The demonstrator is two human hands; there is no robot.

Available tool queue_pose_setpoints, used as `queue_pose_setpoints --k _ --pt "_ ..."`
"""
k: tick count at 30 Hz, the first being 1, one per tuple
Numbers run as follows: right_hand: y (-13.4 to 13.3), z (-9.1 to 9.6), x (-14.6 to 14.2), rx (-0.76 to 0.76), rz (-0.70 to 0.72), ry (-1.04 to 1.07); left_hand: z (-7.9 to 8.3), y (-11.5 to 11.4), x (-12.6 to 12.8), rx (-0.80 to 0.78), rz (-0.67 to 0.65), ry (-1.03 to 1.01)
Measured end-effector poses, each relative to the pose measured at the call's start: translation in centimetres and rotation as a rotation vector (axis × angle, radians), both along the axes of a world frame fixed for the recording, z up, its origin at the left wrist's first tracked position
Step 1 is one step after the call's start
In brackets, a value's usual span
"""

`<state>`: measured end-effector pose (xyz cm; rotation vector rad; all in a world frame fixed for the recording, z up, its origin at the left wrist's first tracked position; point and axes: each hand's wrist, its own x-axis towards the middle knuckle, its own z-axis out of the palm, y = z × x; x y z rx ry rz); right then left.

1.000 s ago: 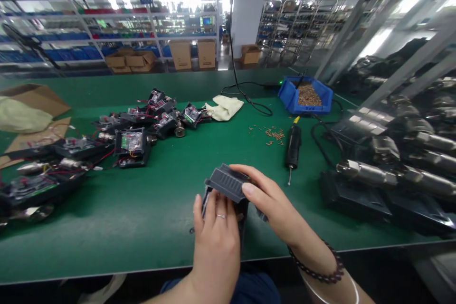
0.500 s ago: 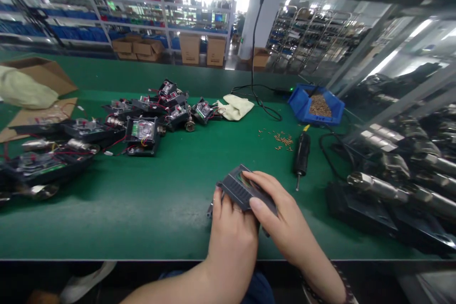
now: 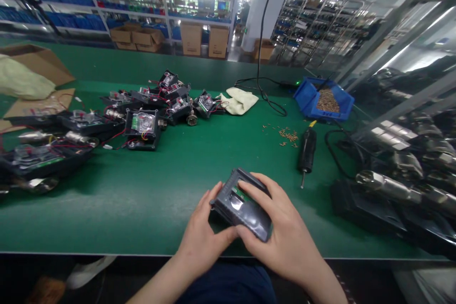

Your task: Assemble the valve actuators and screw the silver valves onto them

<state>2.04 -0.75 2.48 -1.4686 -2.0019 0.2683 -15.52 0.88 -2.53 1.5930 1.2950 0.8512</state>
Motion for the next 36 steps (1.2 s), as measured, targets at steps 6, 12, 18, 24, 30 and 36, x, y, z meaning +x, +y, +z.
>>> queue_pose_setpoints --k 6,12,18,24,30,36 --pt "-0.4 0.0 0.1 0.021 0.034 -0.074 0.6 0.4 -0.1 -0.159 -0.016 -0.289" --pt "-0.2 -0.2 0.5 0.01 0.048 -0.101 0.5 0.5 0.0 -0.204 0.006 -0.32" --pt "-0.8 -0.1 0.0 0.038 0.065 -0.118 2.0 1.0 -1.3 -0.09 -0.112 -0.229" --pt "-1.6 -0.4 -0.8 0.117 0.067 -0.11 3.0 1.3 -2.0 -0.051 -0.149 -0.166" --pt "-1.4 -0.9 -0.6 0.207 0.108 -0.082 1.3 0.2 -2.1 -0.044 -0.024 -0.279" --pt "-1.6 -1.0 0.0 0.212 0.149 -0.041 0.5 -0.5 -2.2 0.118 0.033 -0.184"
